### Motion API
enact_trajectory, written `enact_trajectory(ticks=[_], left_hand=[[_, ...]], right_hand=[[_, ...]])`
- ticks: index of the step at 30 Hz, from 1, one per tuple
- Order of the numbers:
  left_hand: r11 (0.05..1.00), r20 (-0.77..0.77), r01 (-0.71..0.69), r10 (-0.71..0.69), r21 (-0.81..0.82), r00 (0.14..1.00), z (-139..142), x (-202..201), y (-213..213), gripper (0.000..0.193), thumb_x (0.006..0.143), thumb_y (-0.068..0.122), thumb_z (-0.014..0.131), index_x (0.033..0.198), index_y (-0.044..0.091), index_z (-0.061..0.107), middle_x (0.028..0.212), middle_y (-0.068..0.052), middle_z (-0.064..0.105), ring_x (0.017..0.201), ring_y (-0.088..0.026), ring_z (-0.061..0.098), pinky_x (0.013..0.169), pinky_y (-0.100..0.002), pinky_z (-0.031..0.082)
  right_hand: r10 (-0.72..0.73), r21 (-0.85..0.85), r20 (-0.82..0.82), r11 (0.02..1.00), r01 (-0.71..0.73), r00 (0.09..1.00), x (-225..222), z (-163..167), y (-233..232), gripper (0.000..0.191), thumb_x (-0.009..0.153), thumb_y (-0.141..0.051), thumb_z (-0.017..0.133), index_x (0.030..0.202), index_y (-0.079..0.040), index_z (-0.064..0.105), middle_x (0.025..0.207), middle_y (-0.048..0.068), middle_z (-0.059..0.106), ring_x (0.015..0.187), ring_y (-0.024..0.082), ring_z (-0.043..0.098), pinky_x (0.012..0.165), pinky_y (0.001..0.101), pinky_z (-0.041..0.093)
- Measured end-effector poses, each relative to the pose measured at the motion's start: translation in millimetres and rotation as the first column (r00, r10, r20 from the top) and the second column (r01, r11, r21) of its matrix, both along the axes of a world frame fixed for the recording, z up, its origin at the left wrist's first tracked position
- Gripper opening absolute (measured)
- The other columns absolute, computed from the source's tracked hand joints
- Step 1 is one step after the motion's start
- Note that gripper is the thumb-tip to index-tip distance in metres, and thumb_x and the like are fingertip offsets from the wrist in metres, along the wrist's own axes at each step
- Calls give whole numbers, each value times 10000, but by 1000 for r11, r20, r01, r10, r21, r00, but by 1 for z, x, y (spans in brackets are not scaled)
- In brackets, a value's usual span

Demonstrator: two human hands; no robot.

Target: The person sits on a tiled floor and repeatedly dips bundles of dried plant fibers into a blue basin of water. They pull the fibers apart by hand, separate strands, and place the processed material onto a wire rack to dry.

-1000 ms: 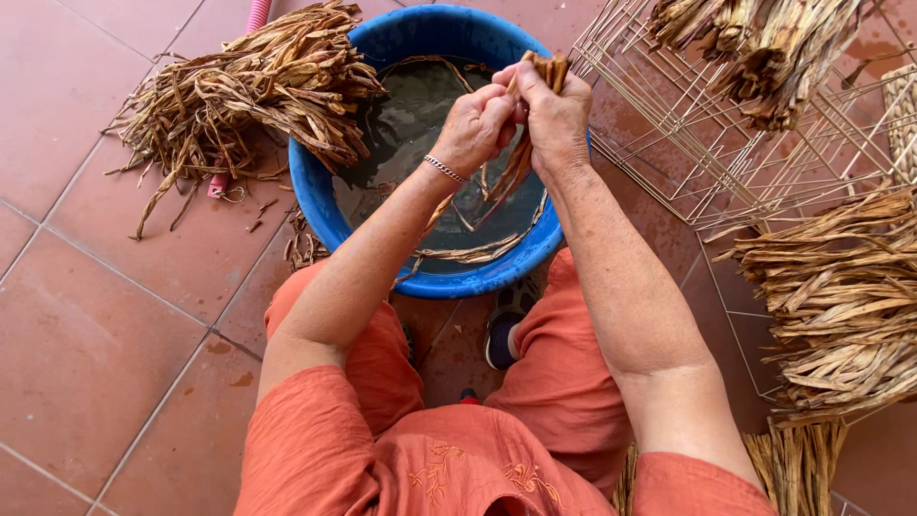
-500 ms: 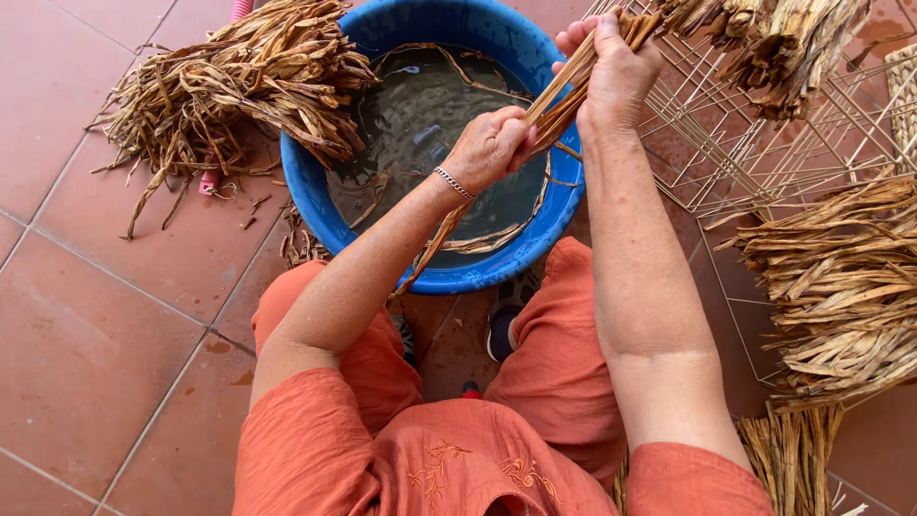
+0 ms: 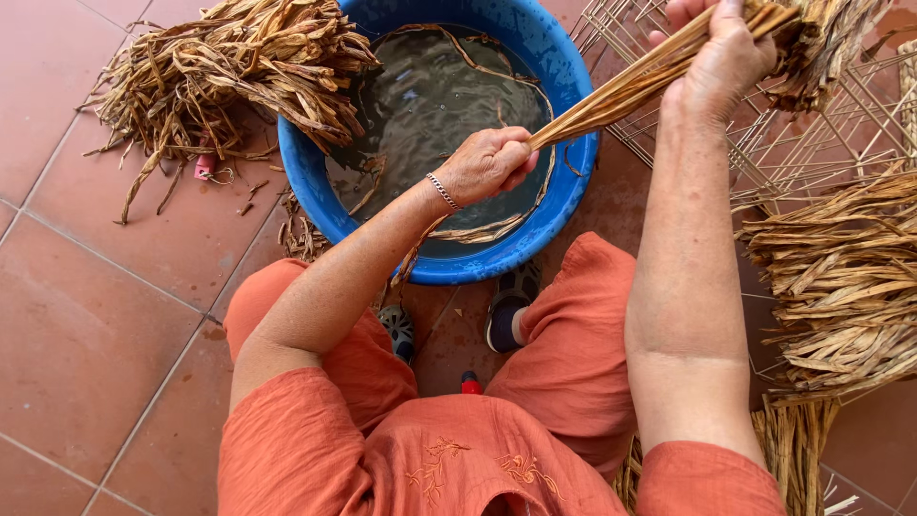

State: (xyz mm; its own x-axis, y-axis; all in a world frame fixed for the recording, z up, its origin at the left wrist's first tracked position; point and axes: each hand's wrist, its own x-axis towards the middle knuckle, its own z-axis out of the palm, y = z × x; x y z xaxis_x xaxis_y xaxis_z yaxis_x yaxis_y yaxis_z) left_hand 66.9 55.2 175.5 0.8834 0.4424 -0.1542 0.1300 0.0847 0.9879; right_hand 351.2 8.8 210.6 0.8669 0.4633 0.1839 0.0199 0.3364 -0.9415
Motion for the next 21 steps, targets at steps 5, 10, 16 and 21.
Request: enact_trajectory(ticks=[5,10,16,21], left_hand=[[998,-26,45,-46,-33,999,1,-5,-5,265,984,224,427,863,86,619,640,23,553,545,-75,517,512,-273,443],[996,-30,79,-78,36,996,-4,-12,-9,284,986,228,440,827,74,618,648,16,560,560,-77,524,535,-280,457],[991,-83,117,-112,65,990,-15,-25,-7,284,981,237,442,832,77,622,663,22,571,586,-69,531,561,-274,459],[989,-146,144,-147,-30,978,-26,-37,2,268,970,234,439,837,85,618,636,18,551,538,-74,489,520,-277,431]], right_hand=[[-61,-28,-35,998,60,998,21,3,-16,234,1011,-156,596,930,8,742,828,157,809,717,227,841,610,394,698],[-48,64,-203,996,62,978,50,3,-33,199,1003,-121,579,901,1,699,827,146,785,727,249,831,611,457,748],[-170,26,-198,984,178,965,84,-12,-54,223,1002,-144,565,978,5,729,875,162,813,759,249,853,658,444,714],[-184,73,-287,974,213,940,114,-17,-67,210,985,-160,568,1065,-3,682,896,135,777,779,257,830,652,484,761]])
